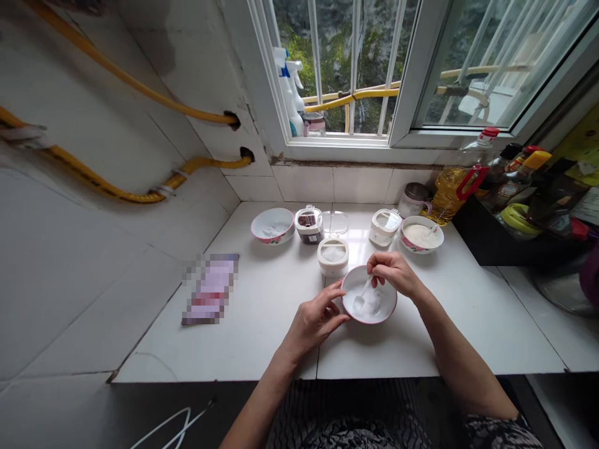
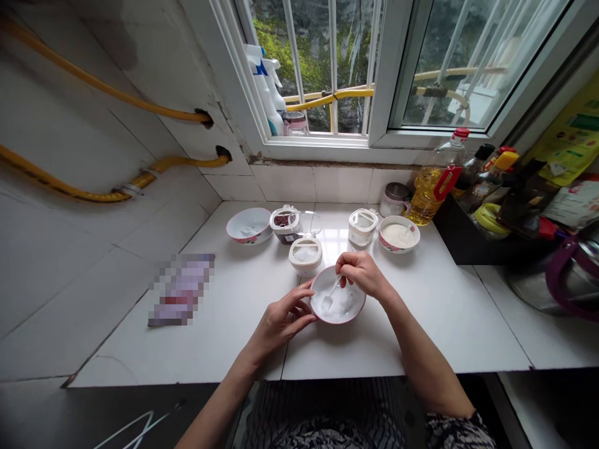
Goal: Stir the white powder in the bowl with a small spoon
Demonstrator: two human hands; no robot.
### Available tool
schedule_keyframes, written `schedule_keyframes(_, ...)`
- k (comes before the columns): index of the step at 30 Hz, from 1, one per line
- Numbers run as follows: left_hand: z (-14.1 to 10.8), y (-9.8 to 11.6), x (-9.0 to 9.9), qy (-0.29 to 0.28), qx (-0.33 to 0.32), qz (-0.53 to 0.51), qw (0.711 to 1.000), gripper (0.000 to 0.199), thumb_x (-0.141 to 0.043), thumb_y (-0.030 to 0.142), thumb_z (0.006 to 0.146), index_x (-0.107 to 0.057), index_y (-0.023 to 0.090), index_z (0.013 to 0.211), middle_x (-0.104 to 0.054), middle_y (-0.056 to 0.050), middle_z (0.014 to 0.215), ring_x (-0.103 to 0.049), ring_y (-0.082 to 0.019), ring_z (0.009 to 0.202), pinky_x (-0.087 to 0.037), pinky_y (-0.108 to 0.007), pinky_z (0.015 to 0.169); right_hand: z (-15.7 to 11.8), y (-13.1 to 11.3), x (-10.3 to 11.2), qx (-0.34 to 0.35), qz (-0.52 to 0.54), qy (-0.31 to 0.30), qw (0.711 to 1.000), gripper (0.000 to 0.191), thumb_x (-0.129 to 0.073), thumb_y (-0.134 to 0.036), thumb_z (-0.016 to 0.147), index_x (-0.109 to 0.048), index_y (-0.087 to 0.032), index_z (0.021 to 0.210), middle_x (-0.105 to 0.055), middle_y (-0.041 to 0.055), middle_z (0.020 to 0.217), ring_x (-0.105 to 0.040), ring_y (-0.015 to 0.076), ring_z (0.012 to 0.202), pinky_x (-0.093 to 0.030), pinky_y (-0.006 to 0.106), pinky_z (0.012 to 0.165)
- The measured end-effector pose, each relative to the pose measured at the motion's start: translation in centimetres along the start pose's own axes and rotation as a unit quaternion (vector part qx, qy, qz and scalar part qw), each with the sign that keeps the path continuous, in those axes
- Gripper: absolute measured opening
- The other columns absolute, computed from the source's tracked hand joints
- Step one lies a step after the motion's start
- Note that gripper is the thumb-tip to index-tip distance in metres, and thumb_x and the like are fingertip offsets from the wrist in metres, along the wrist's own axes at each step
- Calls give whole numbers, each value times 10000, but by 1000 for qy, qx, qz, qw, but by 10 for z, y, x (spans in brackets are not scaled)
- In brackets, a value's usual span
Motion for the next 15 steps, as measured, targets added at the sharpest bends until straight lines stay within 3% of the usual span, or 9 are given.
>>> schedule_keyframes(9, 0, 0, -1, -1, -3, 1, 1000, 266, -638, 292, 945, -555, 206, 1183, -592, -187, 1394, -705, -116, 651, -630, -261, 588, 8, 11, 16, -48, 128, 68, 988, 88, -568, -230, 572, -633, -171, 581, -602, 13, 435, -483, 123, 418, -341, 249, 450)
schedule_keyframes(12, 1, 1, 0, 3, -7, 3, 1000, 259, -633, 294, 947, -560, 207, 1181, -584, -181, 1409, -700, -109, 638, -624, -250, 577, 12, 10, 21, -25, 140, 118, 983, 74, -601, -249, 586, -615, -180, 608, -598, 9, 470, -533, 143, 468, -374, 264, 481)
schedule_keyframes(15, 1, 2, 0, 7, -8, 6, 1000, 258, -631, 298, 949, -561, 211, 1181, -591, -170, 1406, -699, -106, 634, -621, -242, 574, 12, 0, 22, 39, 126, 184, 974, 90, -609, -275, 669, -601, -193, 703, -627, 10, 568, -566, 152, 535, -434, 286, 550)
Point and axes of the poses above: each hand's wrist, its own z-axis towards the middle knuckle, its own x-axis out of the back of the hand, y = z × x, the point moved 6 cm from there along z, towards the middle knuckle
